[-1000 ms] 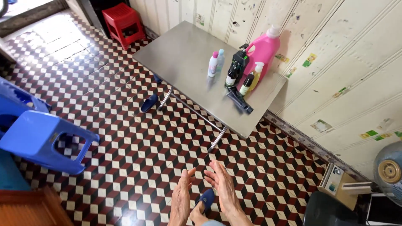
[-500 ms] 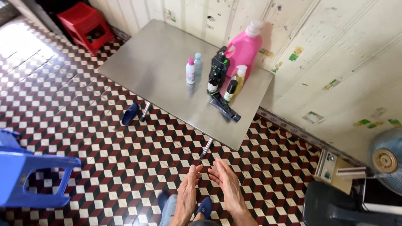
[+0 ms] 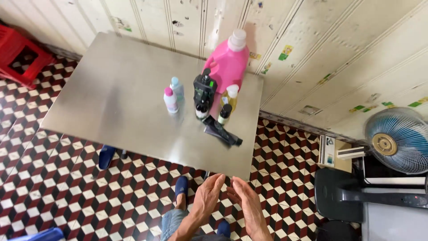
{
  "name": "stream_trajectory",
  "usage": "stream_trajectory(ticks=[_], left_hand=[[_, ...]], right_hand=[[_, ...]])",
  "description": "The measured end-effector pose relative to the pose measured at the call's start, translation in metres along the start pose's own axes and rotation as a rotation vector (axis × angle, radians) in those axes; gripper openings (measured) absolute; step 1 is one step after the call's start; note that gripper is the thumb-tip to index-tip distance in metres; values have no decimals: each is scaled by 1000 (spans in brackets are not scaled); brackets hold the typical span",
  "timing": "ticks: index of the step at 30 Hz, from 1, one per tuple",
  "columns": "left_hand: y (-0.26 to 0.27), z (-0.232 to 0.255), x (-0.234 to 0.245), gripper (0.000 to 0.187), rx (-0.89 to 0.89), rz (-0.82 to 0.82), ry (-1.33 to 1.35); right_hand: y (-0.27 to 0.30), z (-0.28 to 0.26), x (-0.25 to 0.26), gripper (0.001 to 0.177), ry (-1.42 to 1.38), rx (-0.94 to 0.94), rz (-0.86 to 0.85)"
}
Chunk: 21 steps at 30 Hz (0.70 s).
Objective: Moving multiple toiletry bottles from a dining table to a shelf in the bathroom.
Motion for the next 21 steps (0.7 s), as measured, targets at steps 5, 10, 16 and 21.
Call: stream_trajectory(ticks=[5,10,16,21], left_hand=[[-97,1,41,47,-115,-36,-143],[-186,-9,99,58,106,89,-51],[-291,-31,184,95,-77,525,-186],[-356,-24,197,91,-181,439,-327]], right_hand=[[-28,-21,-25,73,-50,-40,105],[-50,-51,-64,74,-10,-30,121],[-81,-38,-87,73,120,-159,97],[-107,5,-86,75,23,-164,28]])
Point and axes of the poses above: each hand's wrist, its own y-axis away from the middle knuckle, its own x-axis out of the back of the hand, z = x × y, the point moved 7 cm from there along -y, towards the middle knuckle, and after that the axes turned 6 degrees about y, right-handed, at the moved point
